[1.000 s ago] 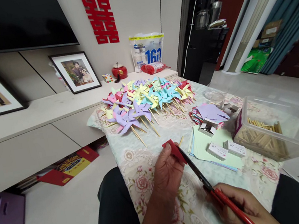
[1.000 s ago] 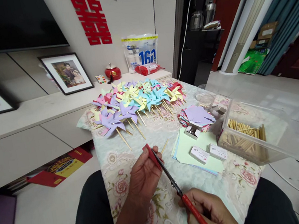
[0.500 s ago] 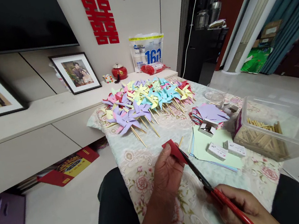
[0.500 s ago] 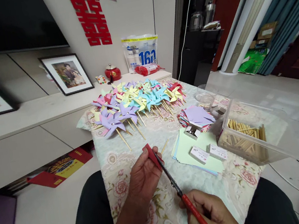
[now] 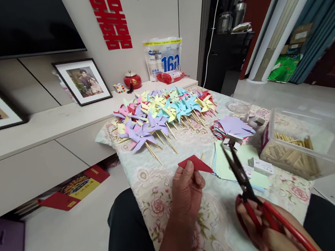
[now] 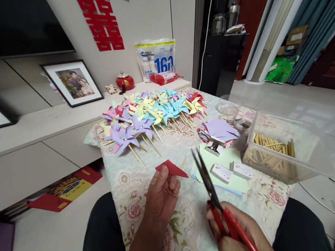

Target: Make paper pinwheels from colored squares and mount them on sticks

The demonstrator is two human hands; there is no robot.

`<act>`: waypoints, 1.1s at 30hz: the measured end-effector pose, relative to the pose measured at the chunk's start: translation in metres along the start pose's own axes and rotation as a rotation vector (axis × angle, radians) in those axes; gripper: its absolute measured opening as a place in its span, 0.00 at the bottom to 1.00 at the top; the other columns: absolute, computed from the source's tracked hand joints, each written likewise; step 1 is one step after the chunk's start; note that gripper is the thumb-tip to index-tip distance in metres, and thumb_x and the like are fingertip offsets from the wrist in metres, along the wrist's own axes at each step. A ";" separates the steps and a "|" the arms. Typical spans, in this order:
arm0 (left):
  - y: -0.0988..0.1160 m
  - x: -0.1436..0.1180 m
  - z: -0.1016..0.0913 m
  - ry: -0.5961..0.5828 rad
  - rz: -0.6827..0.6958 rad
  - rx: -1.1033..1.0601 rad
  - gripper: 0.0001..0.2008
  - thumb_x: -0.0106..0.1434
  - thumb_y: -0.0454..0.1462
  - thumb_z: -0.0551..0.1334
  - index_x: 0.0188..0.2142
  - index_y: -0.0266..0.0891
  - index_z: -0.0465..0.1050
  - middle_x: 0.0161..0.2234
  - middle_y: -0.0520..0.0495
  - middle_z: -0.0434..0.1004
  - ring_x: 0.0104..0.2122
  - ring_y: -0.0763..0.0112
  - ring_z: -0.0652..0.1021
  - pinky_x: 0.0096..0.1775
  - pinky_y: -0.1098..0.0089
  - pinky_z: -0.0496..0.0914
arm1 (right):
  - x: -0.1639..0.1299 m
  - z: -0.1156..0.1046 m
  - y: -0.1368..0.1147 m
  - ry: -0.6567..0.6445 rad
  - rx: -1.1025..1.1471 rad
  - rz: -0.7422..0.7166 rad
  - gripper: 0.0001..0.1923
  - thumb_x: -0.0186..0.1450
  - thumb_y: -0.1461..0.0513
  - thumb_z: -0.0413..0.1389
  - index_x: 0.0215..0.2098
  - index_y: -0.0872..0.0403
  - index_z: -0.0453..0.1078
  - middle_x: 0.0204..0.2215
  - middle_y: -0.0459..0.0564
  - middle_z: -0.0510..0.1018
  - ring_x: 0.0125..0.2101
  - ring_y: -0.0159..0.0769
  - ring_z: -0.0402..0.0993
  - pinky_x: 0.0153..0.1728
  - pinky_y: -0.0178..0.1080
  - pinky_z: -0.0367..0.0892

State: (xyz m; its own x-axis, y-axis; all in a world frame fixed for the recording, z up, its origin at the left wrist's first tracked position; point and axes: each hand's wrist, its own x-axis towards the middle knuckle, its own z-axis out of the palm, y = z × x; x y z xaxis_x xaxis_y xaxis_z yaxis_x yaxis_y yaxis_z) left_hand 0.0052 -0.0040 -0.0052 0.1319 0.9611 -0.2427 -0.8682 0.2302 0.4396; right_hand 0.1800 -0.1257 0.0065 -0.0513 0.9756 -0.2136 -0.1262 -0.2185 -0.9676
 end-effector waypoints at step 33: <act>-0.003 -0.004 -0.002 -0.106 -0.188 0.315 0.19 0.59 0.48 0.68 0.40 0.33 0.78 0.32 0.43 0.80 0.27 0.70 0.77 0.31 0.70 0.70 | 0.073 0.019 -0.019 0.084 0.120 -0.311 0.19 0.57 0.51 0.67 0.41 0.54 0.77 0.31 0.53 0.81 0.31 0.40 0.77 0.33 0.40 0.74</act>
State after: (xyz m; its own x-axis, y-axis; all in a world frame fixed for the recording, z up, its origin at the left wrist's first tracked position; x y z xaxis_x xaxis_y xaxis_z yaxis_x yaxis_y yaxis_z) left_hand 0.0062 -0.0085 -0.0078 0.3380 0.9041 -0.2615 -0.6364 0.4242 0.6442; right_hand 0.1598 -0.0512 0.0119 0.0893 0.9933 0.0736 -0.2389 0.0931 -0.9666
